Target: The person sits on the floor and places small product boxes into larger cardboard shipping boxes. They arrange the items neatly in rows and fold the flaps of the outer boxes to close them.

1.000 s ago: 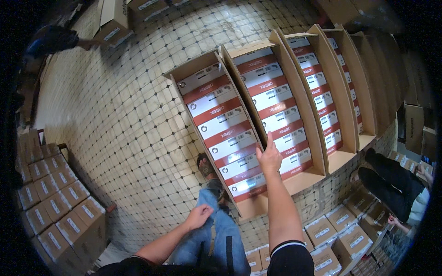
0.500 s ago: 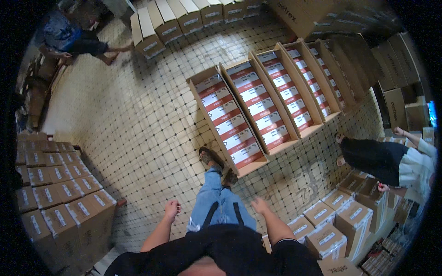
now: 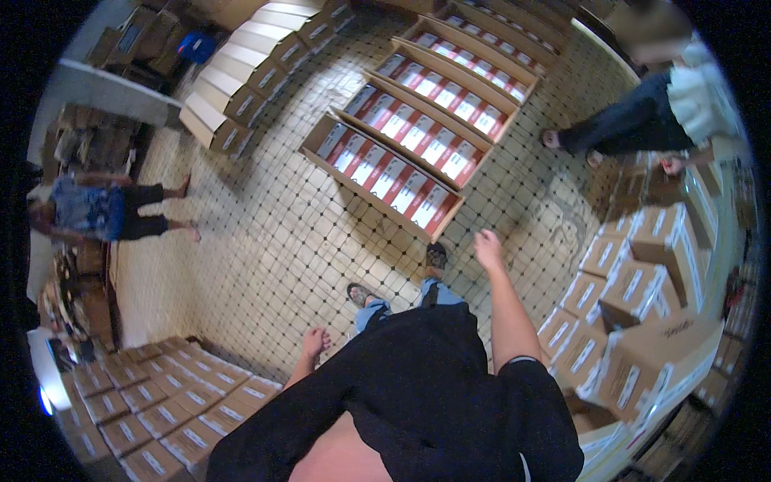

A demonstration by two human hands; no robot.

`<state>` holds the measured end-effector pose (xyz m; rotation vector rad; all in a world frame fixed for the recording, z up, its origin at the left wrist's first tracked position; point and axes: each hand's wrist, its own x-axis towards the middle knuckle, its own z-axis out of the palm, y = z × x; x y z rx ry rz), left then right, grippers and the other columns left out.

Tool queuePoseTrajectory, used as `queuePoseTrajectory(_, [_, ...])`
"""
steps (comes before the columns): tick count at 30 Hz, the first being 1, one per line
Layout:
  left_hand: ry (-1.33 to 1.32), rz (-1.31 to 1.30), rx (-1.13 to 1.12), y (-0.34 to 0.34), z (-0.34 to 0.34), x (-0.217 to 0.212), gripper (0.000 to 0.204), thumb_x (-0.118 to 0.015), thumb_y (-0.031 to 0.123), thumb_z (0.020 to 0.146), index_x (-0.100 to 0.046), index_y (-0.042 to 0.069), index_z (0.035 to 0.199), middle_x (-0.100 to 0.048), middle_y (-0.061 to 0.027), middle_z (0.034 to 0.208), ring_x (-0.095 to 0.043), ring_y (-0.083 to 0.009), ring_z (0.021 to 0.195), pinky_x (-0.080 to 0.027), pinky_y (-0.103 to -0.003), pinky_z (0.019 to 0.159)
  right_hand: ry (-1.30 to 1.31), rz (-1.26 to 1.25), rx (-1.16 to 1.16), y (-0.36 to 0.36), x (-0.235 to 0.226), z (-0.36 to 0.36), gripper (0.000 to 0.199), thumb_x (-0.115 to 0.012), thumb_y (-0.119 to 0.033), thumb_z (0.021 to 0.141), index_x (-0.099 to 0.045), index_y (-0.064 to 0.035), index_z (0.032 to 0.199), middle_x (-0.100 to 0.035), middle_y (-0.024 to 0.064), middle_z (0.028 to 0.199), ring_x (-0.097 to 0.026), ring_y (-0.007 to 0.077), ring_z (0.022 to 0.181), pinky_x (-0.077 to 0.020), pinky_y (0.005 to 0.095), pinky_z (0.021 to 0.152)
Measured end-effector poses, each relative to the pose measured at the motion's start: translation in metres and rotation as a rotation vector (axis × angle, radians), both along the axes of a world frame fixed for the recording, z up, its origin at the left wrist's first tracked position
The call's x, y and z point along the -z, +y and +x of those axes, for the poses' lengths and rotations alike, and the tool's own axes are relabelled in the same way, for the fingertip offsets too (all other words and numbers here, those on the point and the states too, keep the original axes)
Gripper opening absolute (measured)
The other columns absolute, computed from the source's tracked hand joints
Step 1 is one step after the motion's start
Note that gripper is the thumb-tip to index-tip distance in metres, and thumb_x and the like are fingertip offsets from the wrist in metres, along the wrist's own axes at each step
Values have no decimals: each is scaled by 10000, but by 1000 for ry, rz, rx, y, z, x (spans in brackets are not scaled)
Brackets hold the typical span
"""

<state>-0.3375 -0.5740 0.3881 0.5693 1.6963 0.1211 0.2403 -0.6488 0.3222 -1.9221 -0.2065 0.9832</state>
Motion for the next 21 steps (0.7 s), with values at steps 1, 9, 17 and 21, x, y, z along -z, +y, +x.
queuePoseTrajectory(1, [18, 54, -27, 14, -9, -6, 228, -542, 237, 1007, -538, 51, 1137, -638, -69, 905, -616, -154, 694, -509, -288, 556, -51, -30, -99, 14, -14, -23, 480, -641, -283, 947, -541, -4, 1325, -712, 159, 1059, -666, 173, 829, -535, 338, 693])
queuePoseTrajectory(9, [-142, 320, -151, 87, -67, -48, 242, -562, 224, 1015, -526, 31, 1158, -610, -57, 892, -570, -111, 691, -449, -247, 560, -193, -521, -565, -36, -44, -173, 522, -625, -406, 910, -619, -15, 1256, -673, 216, 1185, -632, 347, 1130, -493, 397, 954])
queuePoseTrajectory(17, [-88, 130, 282, 10, -244, 35, 234, -590, 253, 970, -568, 22, 1005, -611, -93, 853, -589, -189, 691, -494, -336, 581, -114, -745, -464, -96, -53, -246, 492, -615, -393, 901, -648, -18, 1217, -660, 213, 1216, -622, 345, 1151, -484, 412, 974])
queuePoseTrajectory(21, [339, 366, 1102, -14, -327, 75, 213, -585, 234, 941, -594, 21, 936, -626, -136, 875, -626, -242, 759, -516, -376, 630, -181, -635, -458, -55, -65, -275, 511, -613, -401, 906, -627, -25, 1252, -647, 197, 1257, -609, 339, 1177, -481, 410, 982])
